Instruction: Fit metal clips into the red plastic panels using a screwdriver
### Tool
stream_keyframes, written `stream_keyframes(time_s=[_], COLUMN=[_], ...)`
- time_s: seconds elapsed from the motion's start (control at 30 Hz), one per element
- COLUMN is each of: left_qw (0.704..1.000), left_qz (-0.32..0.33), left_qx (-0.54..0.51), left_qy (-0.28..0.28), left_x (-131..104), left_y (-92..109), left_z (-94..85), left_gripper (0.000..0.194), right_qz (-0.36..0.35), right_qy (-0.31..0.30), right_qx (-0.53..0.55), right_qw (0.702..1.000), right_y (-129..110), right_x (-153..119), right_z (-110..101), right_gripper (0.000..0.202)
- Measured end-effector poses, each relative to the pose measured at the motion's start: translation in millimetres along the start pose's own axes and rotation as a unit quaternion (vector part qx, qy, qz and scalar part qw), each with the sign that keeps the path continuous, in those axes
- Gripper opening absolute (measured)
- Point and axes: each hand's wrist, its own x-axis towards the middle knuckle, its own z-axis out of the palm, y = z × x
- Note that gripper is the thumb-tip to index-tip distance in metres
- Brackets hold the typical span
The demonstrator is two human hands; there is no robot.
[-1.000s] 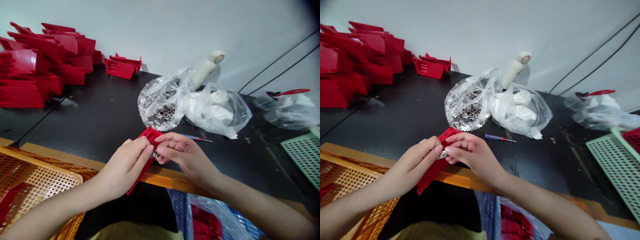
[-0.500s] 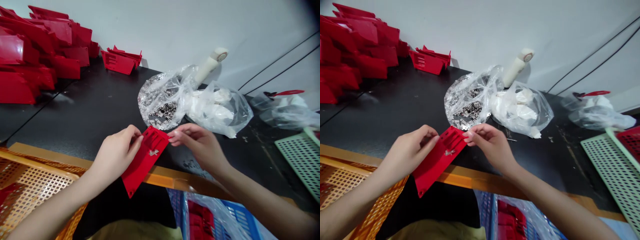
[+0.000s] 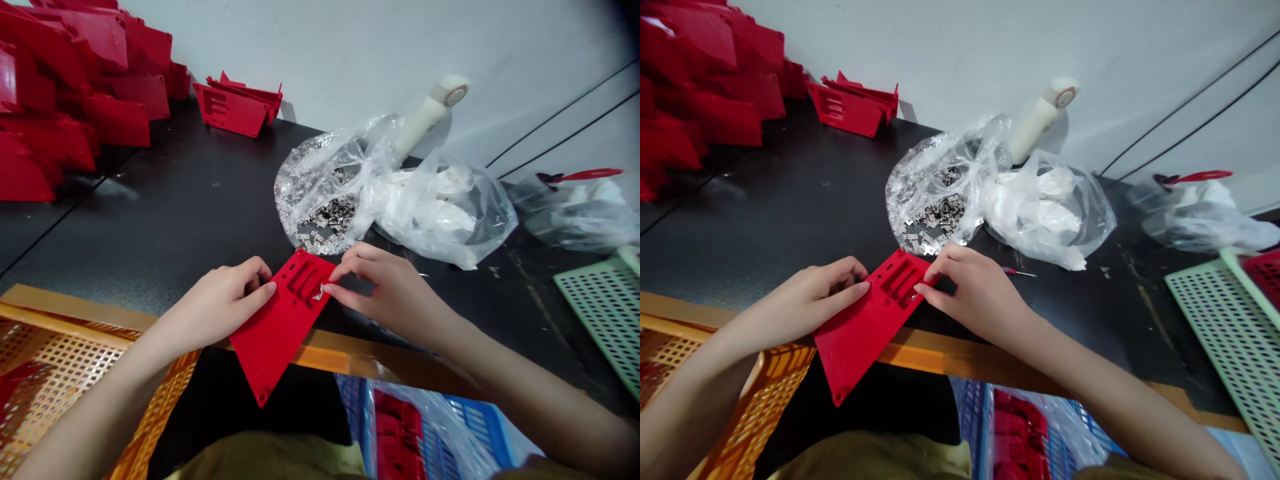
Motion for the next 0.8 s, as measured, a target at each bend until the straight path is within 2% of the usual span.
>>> stream_keyframes(time_s=[0.07, 0.2, 0.3, 0.4, 0.47, 0.57, 0.6, 0.67, 0.73, 0.8], left_qw=[0.999, 0.995, 0.989, 0.982, 0.974, 0.957, 0.950, 0.936, 0.925, 0.921], left_qz=[-0.005, 0.000, 0.012, 0.003, -0.012, -0.035, -0.044, -0.063, -0.071, -0.072], left_qx=[-0.040, -0.099, -0.144, -0.187, -0.221, -0.281, -0.302, -0.339, -0.363, -0.370], left_qy=[-0.010, 0.010, 0.024, 0.035, 0.047, 0.062, 0.066, 0.076, 0.090, 0.096], left_x=[-3.7, -14.0, -20.6, -24.4, -26.2, -28.7, -29.3, -29.4, -27.8, -24.6], left_y=[1.3, 5.3, 8.1, 7.6, 5.0, -0.1, -1.6, -3.6, -4.3, -4.2], left_z=[4.2, 18.0, 28.4, 35.5, 38.4, 42.1, 43.7, 47.5, 51.2, 53.7], left_gripper=[0.030, 0.031, 0.029, 0.029, 0.030, 0.031, 0.032, 0.034, 0.035, 0.036], right_qz=[0.031, 0.073, 0.064, 0.037, 0.037, 0.087, 0.117, 0.172, 0.210, 0.230], right_qy=[-0.035, -0.114, -0.127, -0.116, -0.086, -0.018, -0.011, -0.038, -0.086, -0.109], right_qx=[-0.051, -0.137, -0.162, -0.139, -0.081, 0.091, 0.164, 0.303, 0.405, 0.457], right_qw=[0.998, 0.981, 0.976, 0.983, 0.992, 0.992, 0.980, 0.937, 0.886, 0.852], right_y=[-5.7, -18.2, -22.0, -20.4, -16.9, -8.1, -4.3, 3.8, 11.7, 18.5], right_x=[4.9, 13.3, 16.4, 17.4, 17.9, 20.8, 22.6, 27.8, 34.2, 41.1], right_z=[-2.9, -5.4, -2.4, -1.6, -7.3, -23.8, -28.9, -34.1, -30.4, -19.7], right_gripper=[0.012, 0.012, 0.013, 0.011, 0.009, 0.008, 0.009, 0.013, 0.018, 0.022])
